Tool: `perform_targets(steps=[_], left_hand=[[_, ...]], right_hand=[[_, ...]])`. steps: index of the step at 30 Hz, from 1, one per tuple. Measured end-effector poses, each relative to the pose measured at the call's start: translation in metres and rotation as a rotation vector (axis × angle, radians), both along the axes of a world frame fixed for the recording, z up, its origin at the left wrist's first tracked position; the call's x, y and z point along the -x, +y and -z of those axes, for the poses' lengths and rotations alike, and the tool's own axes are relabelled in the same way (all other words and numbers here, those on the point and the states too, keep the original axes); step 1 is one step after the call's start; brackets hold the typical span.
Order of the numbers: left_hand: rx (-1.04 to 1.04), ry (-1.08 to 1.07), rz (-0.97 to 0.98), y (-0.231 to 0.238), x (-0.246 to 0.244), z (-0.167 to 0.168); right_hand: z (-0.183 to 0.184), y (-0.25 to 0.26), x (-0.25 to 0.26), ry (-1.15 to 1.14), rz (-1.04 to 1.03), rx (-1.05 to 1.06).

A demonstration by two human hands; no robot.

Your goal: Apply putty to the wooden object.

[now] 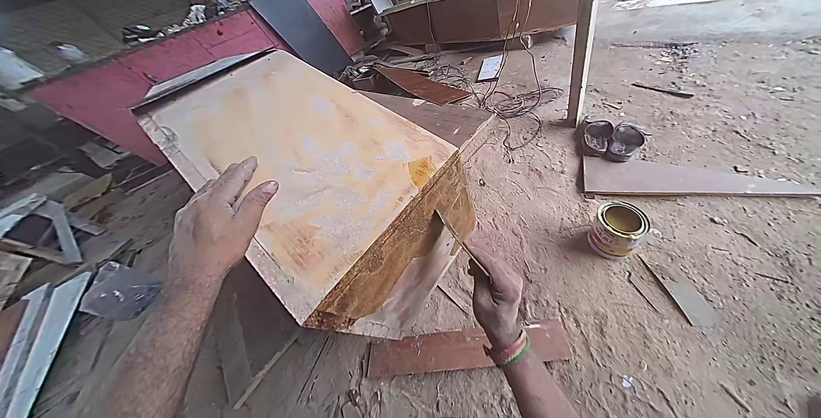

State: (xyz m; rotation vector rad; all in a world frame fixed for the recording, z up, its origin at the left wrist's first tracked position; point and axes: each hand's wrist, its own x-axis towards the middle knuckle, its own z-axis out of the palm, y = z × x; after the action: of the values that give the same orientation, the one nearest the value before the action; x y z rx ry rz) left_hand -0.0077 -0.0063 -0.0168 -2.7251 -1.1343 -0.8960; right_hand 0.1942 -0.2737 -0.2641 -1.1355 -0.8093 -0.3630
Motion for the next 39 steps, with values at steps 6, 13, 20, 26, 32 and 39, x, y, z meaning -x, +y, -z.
perform_targets(steps=[6,13,20,26,32,39], left_hand=[[-0.001,0.014,-0.011,0.0,0.001,0.0],[0.054,0.011,-0.045,-0.001,0.002,-0.002],[0.083,-0.043,-0.037,0.01,0.006,0.003],[0.114,-0.068,-0.006,0.026,0.011,0.012],[0.11,-0.081,0.022,0.026,0.01,0.012],[0.119,-0.082,0.015,0.031,0.012,0.015]], right_hand=[[0.02,-0.008,0.018,0.151,-0.068,-0.027],[0.003,-0.004,-0.005,1.222,-0.137,-0.13],[-0.004,0.011,-0.017,1.314,-0.079,-0.039],[-0.008,0.02,-0.031,1.303,0.025,0.123],[-0.012,0.03,-0.052,1.278,0.053,0.325],[-0.044,0.05,-0.091,1.133,0.065,0.721]])
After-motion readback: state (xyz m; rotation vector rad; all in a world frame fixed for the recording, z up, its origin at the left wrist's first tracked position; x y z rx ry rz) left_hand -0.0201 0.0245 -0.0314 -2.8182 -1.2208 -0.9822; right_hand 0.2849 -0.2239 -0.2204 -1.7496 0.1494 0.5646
